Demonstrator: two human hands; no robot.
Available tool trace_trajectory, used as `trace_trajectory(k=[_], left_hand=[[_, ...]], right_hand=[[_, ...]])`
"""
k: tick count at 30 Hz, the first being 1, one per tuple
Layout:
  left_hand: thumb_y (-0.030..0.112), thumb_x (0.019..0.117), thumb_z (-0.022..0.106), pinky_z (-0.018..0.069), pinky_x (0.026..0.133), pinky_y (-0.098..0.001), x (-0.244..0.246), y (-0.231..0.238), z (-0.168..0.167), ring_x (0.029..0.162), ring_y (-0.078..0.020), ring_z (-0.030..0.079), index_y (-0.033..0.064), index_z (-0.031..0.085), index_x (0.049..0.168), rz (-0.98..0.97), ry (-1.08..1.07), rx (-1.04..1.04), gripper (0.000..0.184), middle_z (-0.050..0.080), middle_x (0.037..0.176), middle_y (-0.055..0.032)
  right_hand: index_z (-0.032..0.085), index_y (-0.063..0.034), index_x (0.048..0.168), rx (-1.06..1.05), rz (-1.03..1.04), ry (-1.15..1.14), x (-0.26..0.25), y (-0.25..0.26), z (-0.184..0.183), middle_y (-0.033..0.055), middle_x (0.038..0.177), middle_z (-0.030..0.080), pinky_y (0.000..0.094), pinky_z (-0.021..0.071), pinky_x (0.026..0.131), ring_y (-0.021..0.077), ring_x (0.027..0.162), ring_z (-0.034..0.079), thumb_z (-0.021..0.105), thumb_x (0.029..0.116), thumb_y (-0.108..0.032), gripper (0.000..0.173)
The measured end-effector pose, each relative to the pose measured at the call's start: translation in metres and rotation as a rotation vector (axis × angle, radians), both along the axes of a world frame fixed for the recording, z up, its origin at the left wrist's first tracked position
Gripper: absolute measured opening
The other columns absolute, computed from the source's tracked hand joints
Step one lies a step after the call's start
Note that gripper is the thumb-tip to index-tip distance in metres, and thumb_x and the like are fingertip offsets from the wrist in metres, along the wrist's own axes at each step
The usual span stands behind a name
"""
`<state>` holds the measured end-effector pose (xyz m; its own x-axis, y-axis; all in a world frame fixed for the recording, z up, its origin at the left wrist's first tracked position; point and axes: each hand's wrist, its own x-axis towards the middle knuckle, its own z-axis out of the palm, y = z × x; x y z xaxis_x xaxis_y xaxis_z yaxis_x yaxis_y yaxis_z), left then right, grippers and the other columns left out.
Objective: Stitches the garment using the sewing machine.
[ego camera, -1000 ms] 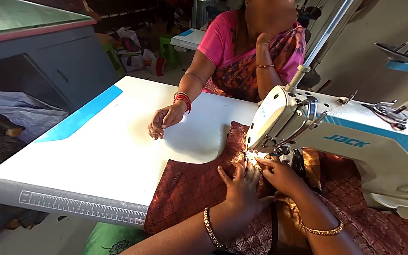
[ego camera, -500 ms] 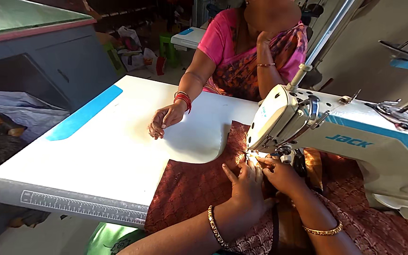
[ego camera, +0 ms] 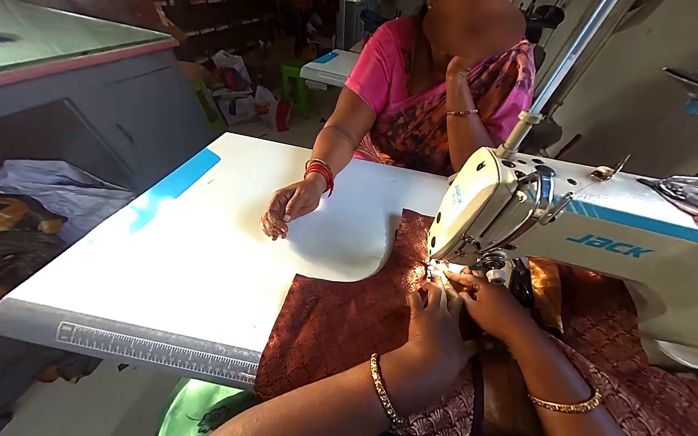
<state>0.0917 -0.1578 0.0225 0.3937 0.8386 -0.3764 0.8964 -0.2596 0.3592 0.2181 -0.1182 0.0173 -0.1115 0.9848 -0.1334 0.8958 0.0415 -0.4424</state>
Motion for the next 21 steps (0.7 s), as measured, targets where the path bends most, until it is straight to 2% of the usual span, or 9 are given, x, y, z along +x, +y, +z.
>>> trace_trajectory(k=[2, 5, 7, 8, 10, 13, 16, 21], left_hand=[[0.067, 0.1, 0.046, 0.0123, 0.119, -0.0669, 0.0002, -0.0005, 0.0, 0.158, -0.038, 0.006, 0.0057, 0.014, 0.164, 0.012, -0.001, -0.02, 0.094, 0.008, 0.171, -0.0203], [0.067, 0.1006, 0.044, 0.0018, 0.117, -0.0741, 0.0002, -0.0027, -0.0001, 0.158, -0.0389, -0.009, 0.0105, 0.006, 0.166, 0.065, -0.029, -0.075, 0.094, -0.007, 0.173, -0.016], [0.071, 0.0987, 0.042, -0.0079, 0.11, -0.0821, 0.0, -0.003, -0.0026, 0.156, -0.0433, -0.018, 0.0111, 0.006, 0.166, 0.085, -0.03, -0.062, 0.097, -0.01, 0.172, -0.0156], [0.073, 0.0974, 0.042, -0.0101, 0.106, -0.0849, -0.0001, -0.0023, -0.0031, 0.154, -0.0462, -0.02, 0.0121, 0.007, 0.167, 0.087, -0.021, -0.05, 0.099, -0.01, 0.172, -0.0159], [0.077, 0.0946, 0.043, -0.008, 0.104, -0.0879, 0.0004, -0.0006, -0.0036, 0.154, -0.0494, -0.018, 0.0158, 0.01, 0.167, 0.099, 0.004, -0.047, 0.1, -0.008, 0.173, -0.0145], [0.078, 0.0939, 0.043, -0.0072, 0.103, -0.0885, 0.0014, 0.0, -0.0024, 0.153, -0.0504, -0.019, 0.0171, 0.005, 0.167, 0.102, 0.023, -0.073, 0.102, -0.009, 0.173, -0.013], [0.079, 0.0931, 0.043, -0.0072, 0.104, -0.0881, 0.0027, 0.0015, -0.002, 0.153, -0.0502, -0.019, 0.0181, 0.004, 0.167, 0.107, 0.038, -0.086, 0.103, -0.011, 0.173, -0.0115], [0.077, 0.0937, 0.045, -0.0059, 0.103, -0.0887, 0.003, 0.0015, 0.0008, 0.154, -0.05, -0.018, 0.0183, 0.009, 0.167, 0.102, 0.055, -0.083, 0.101, -0.009, 0.173, -0.0113]], right_hand=[[0.063, -0.0089, 0.14, -0.005, 0.003, -0.004, -0.0003, 0.0, -0.0001, 0.0182, 0.138, 0.062, 0.0547, 0.0466, 0.105, 0.0354, 0.123, 0.061, 0.059, 0.102, -0.006, 0.039], [0.063, -0.0107, 0.141, 0.014, 0.01, 0.006, 0.0008, -0.0007, -0.0018, 0.0168, 0.137, 0.063, 0.054, 0.0474, 0.105, 0.0336, 0.122, 0.062, 0.058, 0.1017, -0.005, 0.04], [0.063, -0.0102, 0.141, 0.003, -0.006, 0.007, -0.0011, -0.0016, 0.0006, 0.0169, 0.136, 0.063, 0.0549, 0.0473, 0.105, 0.0338, 0.122, 0.062, 0.058, 0.1018, -0.006, 0.039], [0.063, -0.0098, 0.14, -0.003, -0.011, 0.002, -0.002, -0.0015, 0.0018, 0.0175, 0.136, 0.063, 0.0553, 0.0473, 0.104, 0.0345, 0.122, 0.062, 0.058, 0.102, -0.006, 0.039], [0.063, -0.0111, 0.141, -0.013, -0.015, -0.004, -0.0016, -0.0006, 0.0009, 0.0173, 0.136, 0.063, 0.0554, 0.0473, 0.104, 0.0347, 0.123, 0.062, 0.059, 0.1021, -0.008, 0.039], [0.062, -0.0146, 0.143, -0.022, -0.03, -0.021, 0.0025, 0.0016, -0.0056, 0.0169, 0.136, 0.063, 0.0571, 0.0483, 0.101, 0.0344, 0.12, 0.063, 0.058, 0.1024, -0.011, 0.041], [0.061, -0.0156, 0.144, -0.048, -0.046, -0.032, -0.0004, 0.0017, -0.0021, 0.0157, 0.138, 0.062, 0.0551, 0.0479, 0.104, 0.0331, 0.123, 0.061, 0.058, 0.1026, -0.011, 0.042], [0.062, -0.0107, 0.142, 0.003, -0.015, -0.011, -0.0049, -0.0036, 0.0018, 0.0179, 0.137, 0.062, 0.053, 0.0483, 0.104, 0.0343, 0.121, 0.062, 0.06, 0.1008, -0.005, 0.042]])
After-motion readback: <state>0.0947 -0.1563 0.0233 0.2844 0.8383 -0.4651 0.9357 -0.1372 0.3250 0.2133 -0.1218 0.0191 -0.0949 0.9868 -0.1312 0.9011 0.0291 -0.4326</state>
